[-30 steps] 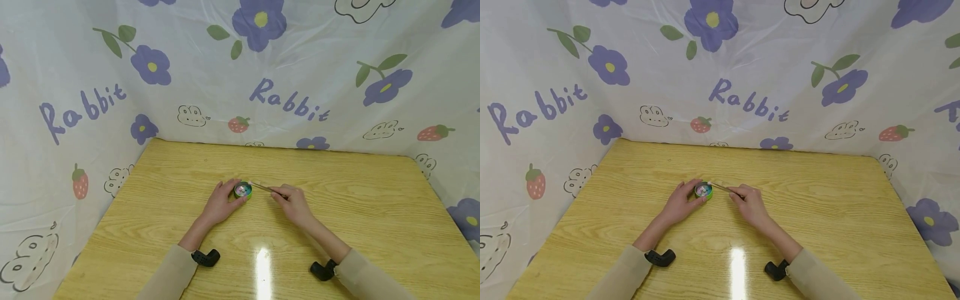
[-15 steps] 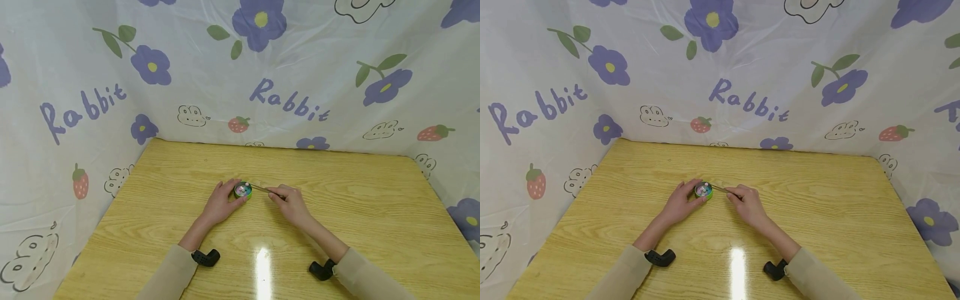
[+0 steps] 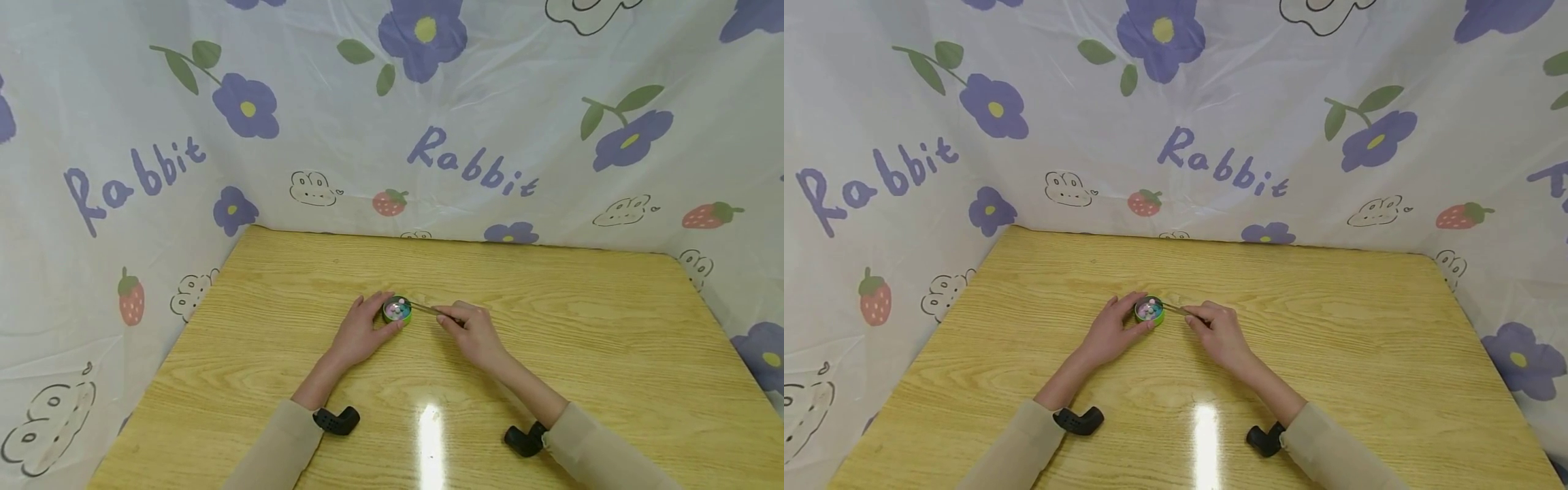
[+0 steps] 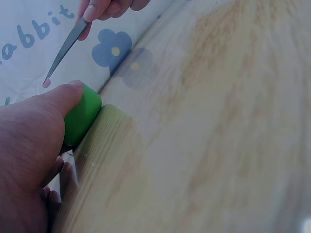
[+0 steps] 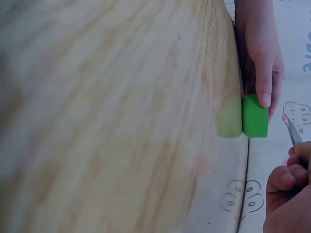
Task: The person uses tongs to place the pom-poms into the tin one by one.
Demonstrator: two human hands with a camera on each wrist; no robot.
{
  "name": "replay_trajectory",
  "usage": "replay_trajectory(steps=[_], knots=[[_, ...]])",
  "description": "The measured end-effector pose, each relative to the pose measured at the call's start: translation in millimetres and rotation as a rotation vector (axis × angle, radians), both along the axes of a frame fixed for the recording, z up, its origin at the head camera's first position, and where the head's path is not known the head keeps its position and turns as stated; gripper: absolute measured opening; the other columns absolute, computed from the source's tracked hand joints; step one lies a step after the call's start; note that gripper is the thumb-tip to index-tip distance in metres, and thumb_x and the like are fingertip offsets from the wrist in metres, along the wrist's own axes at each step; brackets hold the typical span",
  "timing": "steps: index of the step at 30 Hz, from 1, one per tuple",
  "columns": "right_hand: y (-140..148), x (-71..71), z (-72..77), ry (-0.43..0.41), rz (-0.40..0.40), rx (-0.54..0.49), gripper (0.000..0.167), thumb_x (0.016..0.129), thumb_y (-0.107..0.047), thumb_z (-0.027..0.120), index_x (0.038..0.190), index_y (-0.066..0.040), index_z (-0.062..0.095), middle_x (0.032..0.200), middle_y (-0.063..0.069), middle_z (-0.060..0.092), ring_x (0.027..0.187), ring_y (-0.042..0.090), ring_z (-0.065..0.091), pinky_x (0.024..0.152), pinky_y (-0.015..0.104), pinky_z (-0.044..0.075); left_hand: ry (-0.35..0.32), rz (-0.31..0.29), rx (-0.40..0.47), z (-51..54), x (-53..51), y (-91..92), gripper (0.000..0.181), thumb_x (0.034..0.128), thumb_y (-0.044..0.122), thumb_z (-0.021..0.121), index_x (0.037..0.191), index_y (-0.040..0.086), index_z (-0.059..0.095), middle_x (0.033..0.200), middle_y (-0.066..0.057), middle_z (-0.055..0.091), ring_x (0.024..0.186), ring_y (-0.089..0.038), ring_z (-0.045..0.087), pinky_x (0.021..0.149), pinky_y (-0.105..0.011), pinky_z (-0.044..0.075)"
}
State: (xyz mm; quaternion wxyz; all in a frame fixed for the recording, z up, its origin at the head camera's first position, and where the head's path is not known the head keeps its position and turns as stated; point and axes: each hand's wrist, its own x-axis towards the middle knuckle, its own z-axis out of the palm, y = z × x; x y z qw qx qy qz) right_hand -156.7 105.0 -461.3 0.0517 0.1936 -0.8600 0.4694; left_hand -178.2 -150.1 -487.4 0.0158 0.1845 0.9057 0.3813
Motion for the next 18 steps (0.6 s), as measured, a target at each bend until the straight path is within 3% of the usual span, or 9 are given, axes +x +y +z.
replay_trajectory(steps=[18], knots=[[2.7, 1.9, 0.0, -0.056, -0.024, -0.046, 0.022, 0.1, -0.006, 0.067, 0.12, 0.0, 0.075, 0.08, 0.0, 0.063, 0.063, 0.011, 0.048, 0.054, 0.024, 0.041, 0.005, 0.001, 0.006, 0.6, 1.0, 0.1, 0.065, 0.0974, 0.035, 0.073, 0.151, 0.006, 0.051, 0.154, -0.018, 0.048, 0.144, -0.034, 0.042, 0.126, -0.05, 0.014]])
